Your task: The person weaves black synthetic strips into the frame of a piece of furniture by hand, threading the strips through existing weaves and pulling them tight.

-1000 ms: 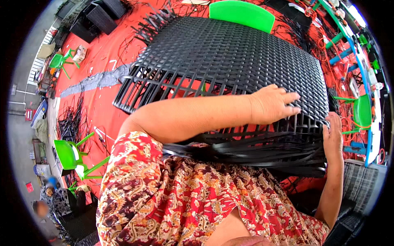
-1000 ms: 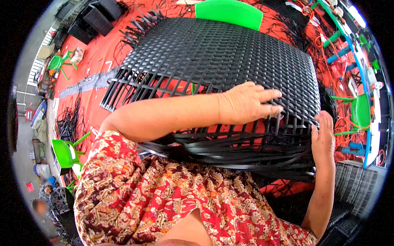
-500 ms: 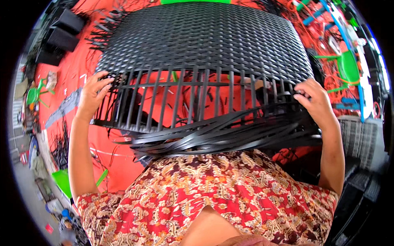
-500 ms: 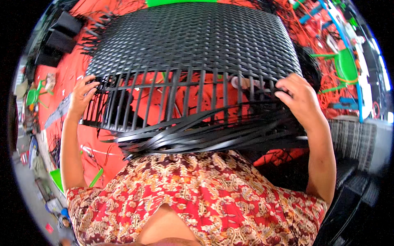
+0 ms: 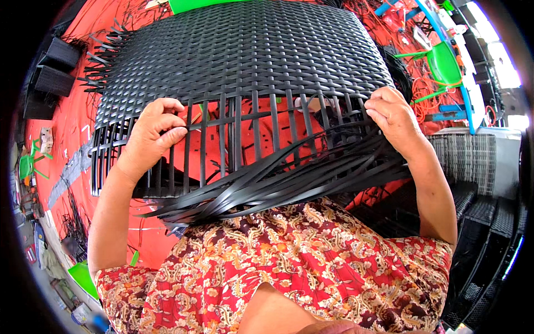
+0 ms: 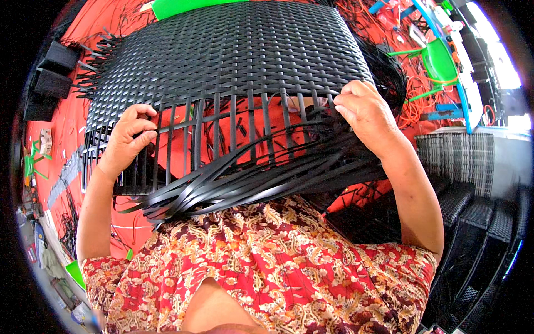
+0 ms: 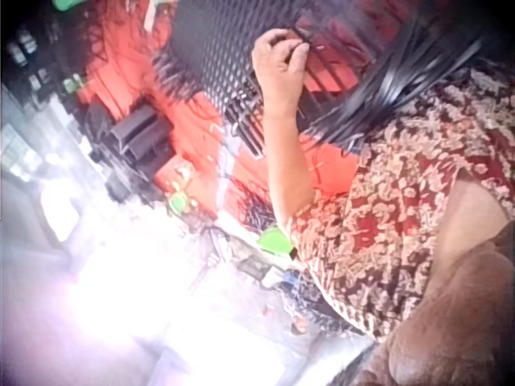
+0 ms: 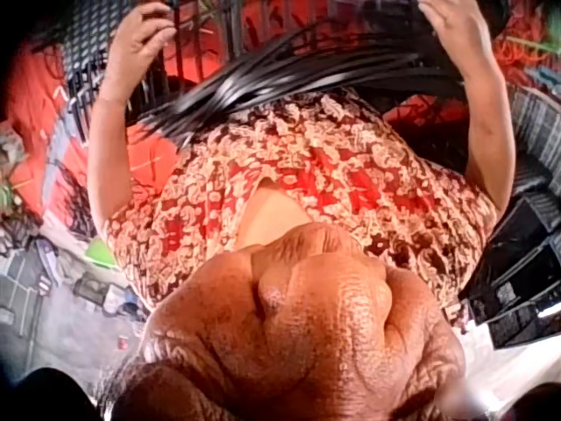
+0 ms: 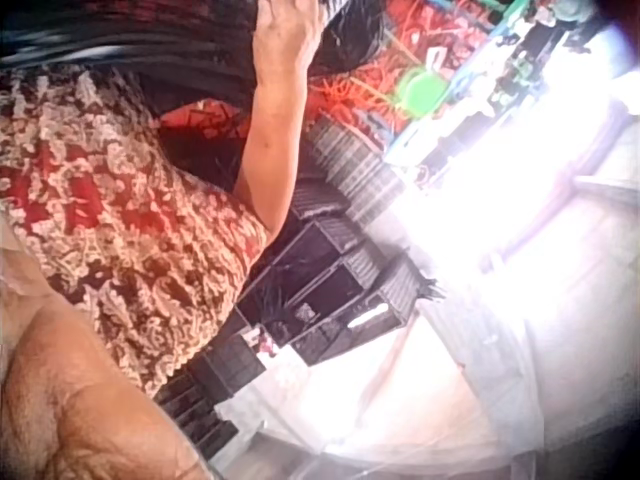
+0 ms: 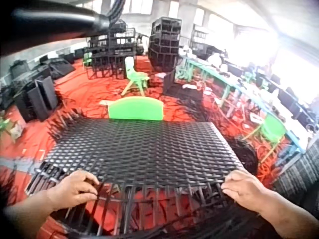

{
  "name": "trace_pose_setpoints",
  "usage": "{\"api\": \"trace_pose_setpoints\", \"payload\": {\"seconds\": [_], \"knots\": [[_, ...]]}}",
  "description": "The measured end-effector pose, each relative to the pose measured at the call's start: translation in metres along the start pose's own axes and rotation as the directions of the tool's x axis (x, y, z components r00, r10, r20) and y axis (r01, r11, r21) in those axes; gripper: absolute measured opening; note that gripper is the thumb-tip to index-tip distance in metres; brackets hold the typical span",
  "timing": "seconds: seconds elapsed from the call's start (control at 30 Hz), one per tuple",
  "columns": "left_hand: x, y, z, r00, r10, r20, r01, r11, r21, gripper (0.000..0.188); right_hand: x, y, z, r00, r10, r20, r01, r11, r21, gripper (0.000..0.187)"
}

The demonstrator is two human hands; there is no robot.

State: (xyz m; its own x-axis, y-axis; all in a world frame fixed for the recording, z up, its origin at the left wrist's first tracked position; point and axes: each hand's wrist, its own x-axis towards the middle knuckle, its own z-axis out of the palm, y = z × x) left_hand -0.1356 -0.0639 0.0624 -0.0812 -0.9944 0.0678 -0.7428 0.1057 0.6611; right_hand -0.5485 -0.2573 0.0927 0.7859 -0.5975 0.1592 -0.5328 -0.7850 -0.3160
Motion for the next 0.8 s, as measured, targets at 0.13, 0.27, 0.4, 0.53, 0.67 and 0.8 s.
{"api": "trace_pose_setpoints", "payload": {"seconds": [0.13,0.27,0.4,0.53,0.67,0.8], "knots": [[-0.002,0.002,-0.003,0.976,-0.218,-0.007,0.196,0.892,-0.406,0.014,0.004,0.009,-0.001,0.998,-0.051,0.038,0.047,0.995,0.093,0.007],[-0.003,-0.002,-0.008,0.945,-0.327,0.005,0.255,0.727,-0.637,0.015,0.004,0.018,-0.006,0.971,0.13,0.202,-0.199,0.905,0.377,0.015],[0.001,-0.004,-0.007,0.901,-0.434,0.025,0.341,0.669,-0.66,0.014,0.008,0.018,-0.009,0.942,0.216,0.256,-0.305,0.87,0.389,0.019],[0.007,-0.002,-0.004,0.849,-0.524,-0.069,0.347,0.651,-0.675,0.018,0.011,0.016,-0.006,0.944,0.243,0.222,-0.309,0.885,0.348,0.021],[0.005,-0.005,0.001,0.838,-0.535,-0.107,0.291,0.604,-0.742,0.012,0.013,0.015,-0.006,0.905,0.336,0.261,-0.415,0.835,0.363,0.021],[0.005,-0.001,0.003,0.821,-0.555,-0.134,0.261,0.573,-0.777,0.01,0.011,0.014,-0.006,0.89,0.375,0.26,-0.457,0.737,0.498,0.02]]}}
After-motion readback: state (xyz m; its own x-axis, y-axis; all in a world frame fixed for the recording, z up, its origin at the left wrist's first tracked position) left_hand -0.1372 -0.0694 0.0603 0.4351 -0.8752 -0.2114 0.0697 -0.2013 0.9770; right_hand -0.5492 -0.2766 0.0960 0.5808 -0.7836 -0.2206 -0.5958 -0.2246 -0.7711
